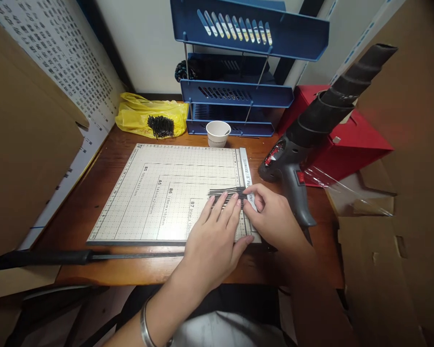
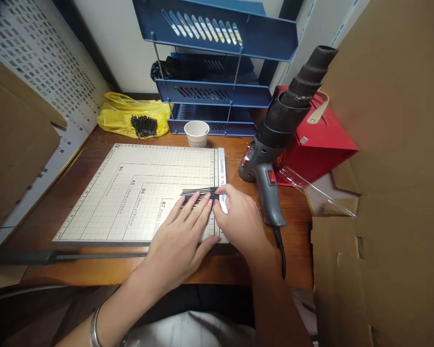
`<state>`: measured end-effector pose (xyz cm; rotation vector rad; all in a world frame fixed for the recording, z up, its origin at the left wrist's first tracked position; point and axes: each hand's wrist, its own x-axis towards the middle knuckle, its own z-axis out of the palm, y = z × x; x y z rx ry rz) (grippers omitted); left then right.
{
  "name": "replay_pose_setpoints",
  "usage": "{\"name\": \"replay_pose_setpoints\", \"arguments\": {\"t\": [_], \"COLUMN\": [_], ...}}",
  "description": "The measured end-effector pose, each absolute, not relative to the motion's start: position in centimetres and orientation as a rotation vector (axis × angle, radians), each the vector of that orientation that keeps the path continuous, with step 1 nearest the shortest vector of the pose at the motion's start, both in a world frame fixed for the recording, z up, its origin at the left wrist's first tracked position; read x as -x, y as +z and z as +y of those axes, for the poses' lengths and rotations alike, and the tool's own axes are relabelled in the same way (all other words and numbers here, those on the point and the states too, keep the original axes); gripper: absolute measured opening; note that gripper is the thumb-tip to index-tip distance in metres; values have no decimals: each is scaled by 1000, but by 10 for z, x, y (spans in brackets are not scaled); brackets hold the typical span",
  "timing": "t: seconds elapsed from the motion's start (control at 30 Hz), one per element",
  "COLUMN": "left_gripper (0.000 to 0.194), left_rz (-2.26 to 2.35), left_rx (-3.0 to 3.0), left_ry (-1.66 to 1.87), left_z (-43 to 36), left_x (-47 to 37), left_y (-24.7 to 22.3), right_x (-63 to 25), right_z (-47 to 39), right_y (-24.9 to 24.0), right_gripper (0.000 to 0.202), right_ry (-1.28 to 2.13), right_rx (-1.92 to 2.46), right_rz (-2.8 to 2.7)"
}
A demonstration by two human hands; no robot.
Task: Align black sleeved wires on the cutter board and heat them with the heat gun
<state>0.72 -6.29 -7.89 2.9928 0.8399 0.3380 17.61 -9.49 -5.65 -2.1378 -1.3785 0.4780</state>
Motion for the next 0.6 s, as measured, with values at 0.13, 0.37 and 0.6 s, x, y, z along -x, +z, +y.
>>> {"name": "replay_pose_setpoints", "arguments": {"t": [0.13, 0.37, 0.6], "left_gripper": [71, 78, 83], "left_rz": [832, 832, 946], "left_rx": [-2991, -2970, -2905], "left_ry": [333, 370, 403], "left_z": [-63, -66, -60], "left_x": [-8, -10, -13], "left_y": [-79, -80, -76], "right_x": [-179, -184, -183], "right_z": [-97, -88, -71], "right_y": [-55, -43, -40], "right_gripper": [19, 18, 18], "right_ry": [461, 385, 421], "right_rx": [2132, 2104, 2176], "right_rz": [-1362, -1406, -1469]}}
